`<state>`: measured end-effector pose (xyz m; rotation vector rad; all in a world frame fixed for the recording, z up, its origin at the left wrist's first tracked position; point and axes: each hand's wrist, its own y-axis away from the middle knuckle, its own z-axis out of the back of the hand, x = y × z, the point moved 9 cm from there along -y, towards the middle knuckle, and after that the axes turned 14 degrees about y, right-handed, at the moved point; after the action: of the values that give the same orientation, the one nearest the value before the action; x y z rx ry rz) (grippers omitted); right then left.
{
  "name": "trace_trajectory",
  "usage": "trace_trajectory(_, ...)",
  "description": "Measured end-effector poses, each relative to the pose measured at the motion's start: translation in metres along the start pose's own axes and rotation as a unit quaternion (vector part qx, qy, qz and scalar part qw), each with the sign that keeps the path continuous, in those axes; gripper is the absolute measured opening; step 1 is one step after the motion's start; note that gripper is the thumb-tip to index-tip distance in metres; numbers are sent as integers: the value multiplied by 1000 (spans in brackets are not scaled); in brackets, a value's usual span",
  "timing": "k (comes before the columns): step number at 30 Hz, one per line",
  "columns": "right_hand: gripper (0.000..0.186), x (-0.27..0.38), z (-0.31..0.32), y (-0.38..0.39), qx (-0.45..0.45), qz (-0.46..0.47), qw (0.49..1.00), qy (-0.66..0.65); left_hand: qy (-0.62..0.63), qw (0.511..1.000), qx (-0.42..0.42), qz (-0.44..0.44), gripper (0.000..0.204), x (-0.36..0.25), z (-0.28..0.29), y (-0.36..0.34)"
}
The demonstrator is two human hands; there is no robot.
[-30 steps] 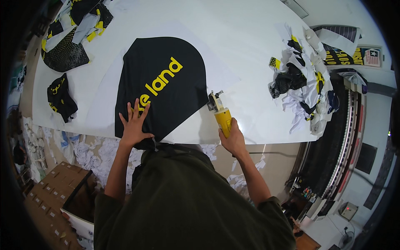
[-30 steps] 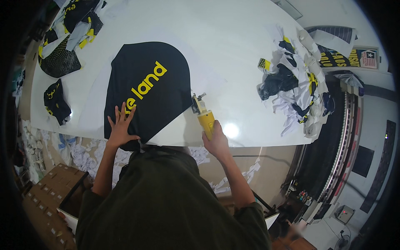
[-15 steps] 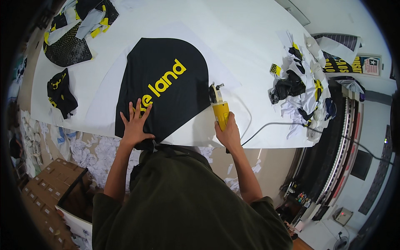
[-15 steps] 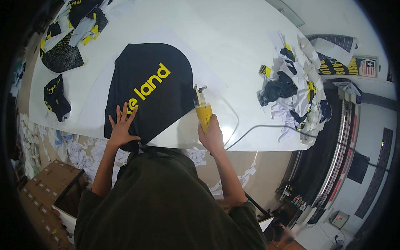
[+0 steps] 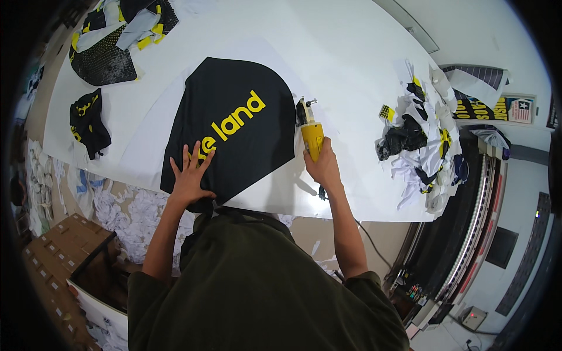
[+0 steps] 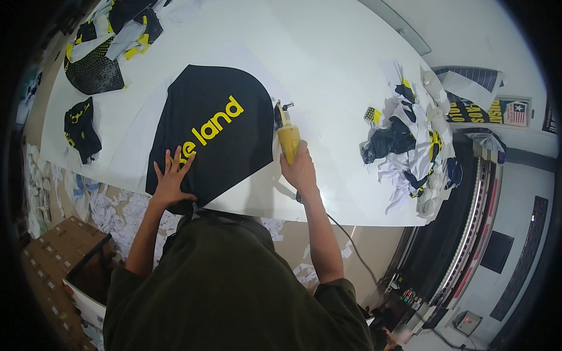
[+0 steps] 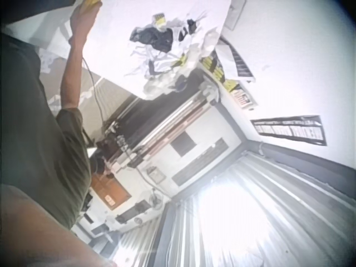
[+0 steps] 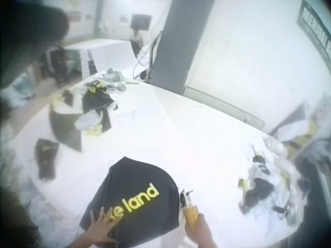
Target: The person uses a yellow electric fabric cutter to trim black and yellow patterned fabric pieces on a white table. They repeatedly position the fabric, cut along the edges, and move the finished pieces aside to clear the workspace.
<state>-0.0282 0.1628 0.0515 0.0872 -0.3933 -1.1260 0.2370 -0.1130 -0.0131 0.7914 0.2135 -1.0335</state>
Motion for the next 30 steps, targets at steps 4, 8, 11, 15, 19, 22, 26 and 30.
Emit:
trace_trajectory(4, 53, -1, 5, -23, 8, 25, 1000, 9, 5, 1000, -3, -2, 143, -1, 0, 1)
trace_trajectory(8, 55, 0, 11, -47, 8, 61, 998, 9, 8, 1000, -7, -2, 143, -1, 1, 1)
trace_trajectory(11, 55, 1, 16, -64, 4, 85, 996, 21, 16, 1000, -11, -5, 142, -3, 2, 1)
trace_trajectory(15, 53, 7, 23, -85, 26, 105, 993, 35, 27, 1000, -15, 1, 142, -4, 5, 3)
trace_trajectory(19, 53, 11, 29, -106, 41, 131, 990, 37, 32, 999, -18, 4, 142, -6, 7, 4)
trace_trajectory(22, 52, 15, 30, -122, 52, 152, 986, 46, 29, 999, -17, 7, 143, -4, 6, 4)
trace_trajectory(26, 51, 25, 34, -142, 78, 166, 982, 48, 31, 999, -16, 7, 144, -4, 6, 3)
trace_trajectory(30, 51, 33, 36, -162, 80, 189, 977, 64, 23, 1000, -13, 14, 144, -5, 8, 2)
